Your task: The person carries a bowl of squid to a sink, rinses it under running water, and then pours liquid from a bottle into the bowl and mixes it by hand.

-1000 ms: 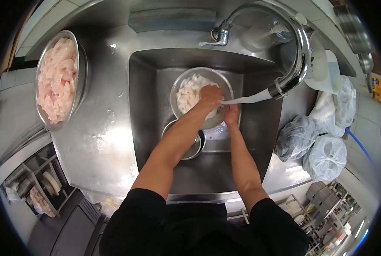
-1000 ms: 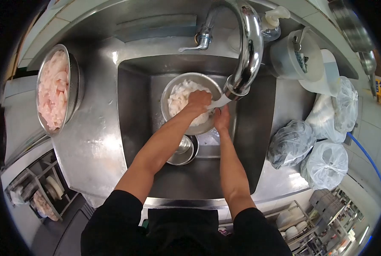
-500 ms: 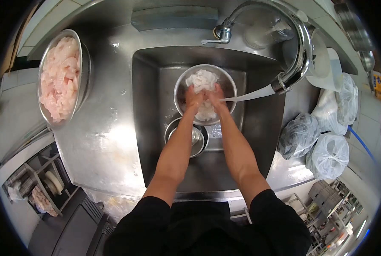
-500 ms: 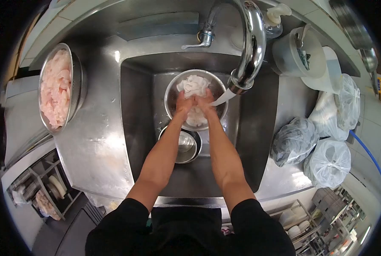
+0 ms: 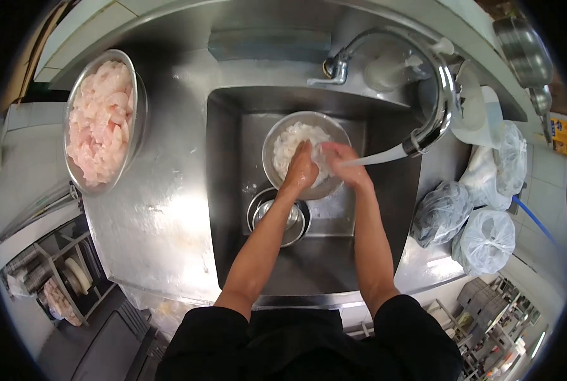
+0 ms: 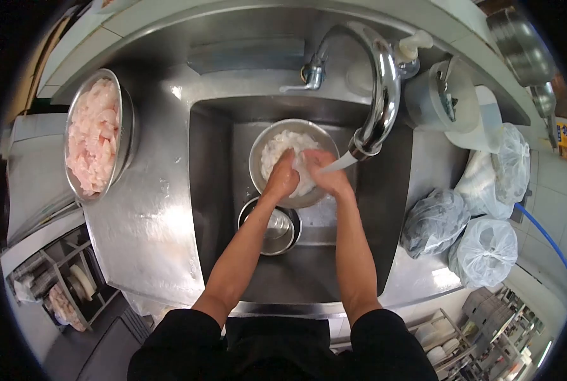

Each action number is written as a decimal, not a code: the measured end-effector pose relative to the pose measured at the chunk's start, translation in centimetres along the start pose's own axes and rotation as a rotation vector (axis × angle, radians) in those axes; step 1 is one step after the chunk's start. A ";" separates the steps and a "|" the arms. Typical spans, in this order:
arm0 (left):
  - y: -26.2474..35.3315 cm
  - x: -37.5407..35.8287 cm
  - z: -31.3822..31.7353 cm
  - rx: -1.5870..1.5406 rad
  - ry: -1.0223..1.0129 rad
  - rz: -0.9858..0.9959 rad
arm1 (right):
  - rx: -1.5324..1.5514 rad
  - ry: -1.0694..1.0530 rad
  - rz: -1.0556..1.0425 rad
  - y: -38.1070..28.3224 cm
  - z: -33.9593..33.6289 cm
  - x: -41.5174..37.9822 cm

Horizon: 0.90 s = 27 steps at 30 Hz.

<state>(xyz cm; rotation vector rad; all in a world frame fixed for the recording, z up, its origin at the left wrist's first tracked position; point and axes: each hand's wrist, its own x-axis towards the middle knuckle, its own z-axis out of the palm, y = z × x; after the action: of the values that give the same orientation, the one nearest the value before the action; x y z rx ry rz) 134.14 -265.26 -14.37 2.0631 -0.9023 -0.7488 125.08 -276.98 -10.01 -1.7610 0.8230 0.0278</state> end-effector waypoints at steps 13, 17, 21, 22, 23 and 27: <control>1.3 -1.3 1.5 -0.540 0.219 -0.471 | -0.063 0.179 0.068 3.0 3.7 2.1; 1.5 -2.6 3.1 -1.109 0.212 -0.629 | 0.814 0.287 0.153 0.2 3.8 1.0; 3.8 -1.7 2.3 -1.985 0.008 -0.565 | 1.304 0.360 0.131 -1.4 4.9 0.0; 3.4 -0.6 1.7 -1.903 -0.045 -0.411 | 1.579 0.480 0.141 -2.9 5.6 -0.7; 2.9 0.0 1.4 -1.816 -0.098 -0.266 | 1.513 0.543 0.071 -4.1 6.4 -2.2; 3.1 0.8 2.5 -1.816 0.027 -0.442 | 0.544 0.501 0.019 -1.0 5.3 -0.4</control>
<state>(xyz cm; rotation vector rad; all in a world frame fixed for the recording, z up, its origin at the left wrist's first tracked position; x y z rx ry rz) 131.64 -268.34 -13.42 0.5496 0.3793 -1.0967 127.33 -272.14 -10.91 -1.2491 1.0822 -0.5928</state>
